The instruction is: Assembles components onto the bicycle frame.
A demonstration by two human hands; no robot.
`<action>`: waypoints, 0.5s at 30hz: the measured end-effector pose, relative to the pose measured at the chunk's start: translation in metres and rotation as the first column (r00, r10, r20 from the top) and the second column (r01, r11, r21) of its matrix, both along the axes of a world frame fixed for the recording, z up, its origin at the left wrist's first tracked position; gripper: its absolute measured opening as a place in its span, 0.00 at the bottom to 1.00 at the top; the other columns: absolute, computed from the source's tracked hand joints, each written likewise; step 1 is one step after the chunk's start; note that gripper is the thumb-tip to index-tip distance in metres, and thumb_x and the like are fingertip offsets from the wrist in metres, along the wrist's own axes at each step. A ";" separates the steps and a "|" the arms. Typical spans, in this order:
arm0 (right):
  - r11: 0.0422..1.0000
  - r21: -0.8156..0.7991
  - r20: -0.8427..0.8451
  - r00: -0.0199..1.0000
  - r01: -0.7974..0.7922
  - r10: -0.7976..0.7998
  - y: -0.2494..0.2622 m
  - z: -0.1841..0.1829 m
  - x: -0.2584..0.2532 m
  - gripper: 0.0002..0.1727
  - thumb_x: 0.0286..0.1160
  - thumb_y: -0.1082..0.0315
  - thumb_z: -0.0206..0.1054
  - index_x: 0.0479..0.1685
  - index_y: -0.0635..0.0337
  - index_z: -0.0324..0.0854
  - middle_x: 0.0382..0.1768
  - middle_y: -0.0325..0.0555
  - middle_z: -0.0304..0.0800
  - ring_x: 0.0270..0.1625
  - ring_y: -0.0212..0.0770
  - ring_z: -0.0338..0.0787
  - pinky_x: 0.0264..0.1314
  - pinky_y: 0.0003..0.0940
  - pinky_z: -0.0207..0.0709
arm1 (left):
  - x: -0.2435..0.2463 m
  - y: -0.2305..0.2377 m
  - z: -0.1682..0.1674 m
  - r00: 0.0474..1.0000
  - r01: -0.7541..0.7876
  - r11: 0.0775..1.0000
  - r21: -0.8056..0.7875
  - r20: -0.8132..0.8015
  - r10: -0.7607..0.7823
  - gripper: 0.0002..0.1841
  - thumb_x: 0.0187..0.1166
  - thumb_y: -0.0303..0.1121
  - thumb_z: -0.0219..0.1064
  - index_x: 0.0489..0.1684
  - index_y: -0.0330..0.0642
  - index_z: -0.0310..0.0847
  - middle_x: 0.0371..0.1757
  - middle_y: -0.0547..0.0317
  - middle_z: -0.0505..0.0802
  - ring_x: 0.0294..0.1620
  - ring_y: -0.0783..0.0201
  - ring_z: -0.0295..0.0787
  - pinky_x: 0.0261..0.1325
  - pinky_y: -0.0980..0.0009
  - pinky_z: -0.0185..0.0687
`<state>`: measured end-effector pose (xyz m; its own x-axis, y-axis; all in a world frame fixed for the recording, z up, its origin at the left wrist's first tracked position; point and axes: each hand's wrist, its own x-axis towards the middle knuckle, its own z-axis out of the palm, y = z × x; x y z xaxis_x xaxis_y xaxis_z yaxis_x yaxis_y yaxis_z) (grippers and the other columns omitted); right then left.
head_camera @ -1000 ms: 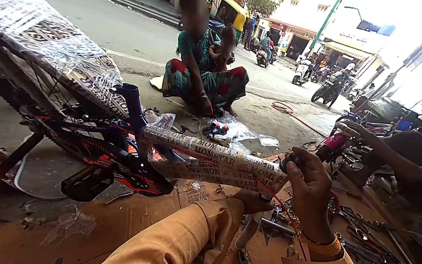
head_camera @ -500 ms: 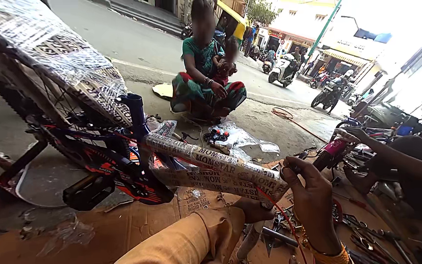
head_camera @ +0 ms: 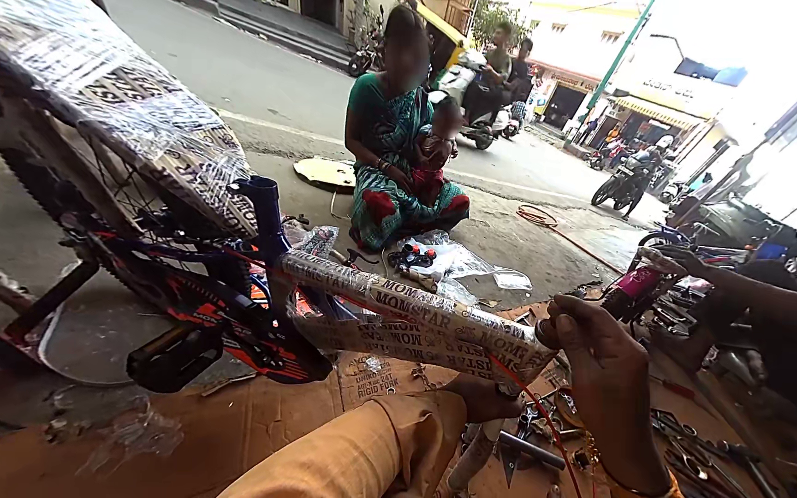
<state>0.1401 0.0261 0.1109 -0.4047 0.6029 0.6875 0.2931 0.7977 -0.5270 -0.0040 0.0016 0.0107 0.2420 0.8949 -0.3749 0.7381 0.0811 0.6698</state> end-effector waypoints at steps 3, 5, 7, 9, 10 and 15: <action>0.987 -0.118 -0.145 0.985 -0.109 0.092 0.000 0.005 0.007 0.17 0.87 0.65 0.58 0.66 0.58 0.84 0.60 0.44 0.90 0.62 0.41 0.90 0.65 0.39 0.87 | 0.000 0.003 -0.004 1.000 0.017 1.000 0.025 0.016 -0.017 0.36 0.87 0.63 0.50 0.64 0.35 0.83 0.64 0.34 0.89 0.72 0.39 0.83 0.72 0.34 0.70; 0.898 -0.348 -0.420 0.901 -0.269 0.108 0.004 0.003 0.010 0.19 0.87 0.70 0.49 0.66 0.59 0.81 0.62 0.47 0.87 0.63 0.43 0.88 0.68 0.42 0.84 | -0.002 0.004 -0.008 0.999 0.016 0.998 0.054 0.040 -0.018 0.34 0.87 0.62 0.51 0.64 0.38 0.82 0.64 0.37 0.89 0.71 0.42 0.83 0.72 0.35 0.71; 0.712 -0.561 -0.650 0.757 -0.423 -0.063 0.011 0.001 0.014 0.23 0.89 0.64 0.38 0.60 0.56 0.81 0.53 0.46 0.88 0.55 0.44 0.90 0.61 0.45 0.85 | 0.000 0.004 -0.006 0.998 0.015 0.997 0.070 0.060 -0.019 0.32 0.87 0.60 0.53 0.66 0.38 0.82 0.64 0.36 0.88 0.71 0.41 0.83 0.71 0.35 0.71; 0.610 -0.681 -0.618 0.766 -0.407 -0.179 0.015 -0.001 0.019 0.27 0.94 0.51 0.37 0.54 0.52 0.83 0.45 0.44 0.89 0.46 0.42 0.91 0.50 0.44 0.86 | 0.000 0.002 -0.002 0.998 0.019 0.998 0.057 0.058 -0.023 0.33 0.88 0.60 0.53 0.67 0.36 0.81 0.65 0.33 0.88 0.72 0.39 0.82 0.73 0.33 0.69; 0.632 -0.695 -0.546 0.823 -0.341 -0.157 0.014 -0.003 0.021 0.27 0.94 0.48 0.40 0.54 0.51 0.85 0.42 0.41 0.88 0.43 0.38 0.89 0.45 0.38 0.85 | 0.000 0.003 -0.003 0.999 0.016 0.998 0.053 0.051 -0.018 0.33 0.87 0.61 0.52 0.67 0.37 0.81 0.65 0.34 0.88 0.73 0.39 0.82 0.73 0.33 0.69; 0.887 -0.463 -0.035 0.999 0.000 -0.019 -0.002 -0.003 0.013 0.21 0.73 0.47 0.72 0.62 0.43 0.89 0.50 0.38 0.90 0.48 0.39 0.90 0.48 0.40 0.87 | 0.002 0.003 -0.007 1.000 -0.023 1.000 0.004 -0.014 0.023 0.40 0.85 0.67 0.49 0.65 0.34 0.83 0.67 0.33 0.88 0.75 0.37 0.81 0.75 0.34 0.69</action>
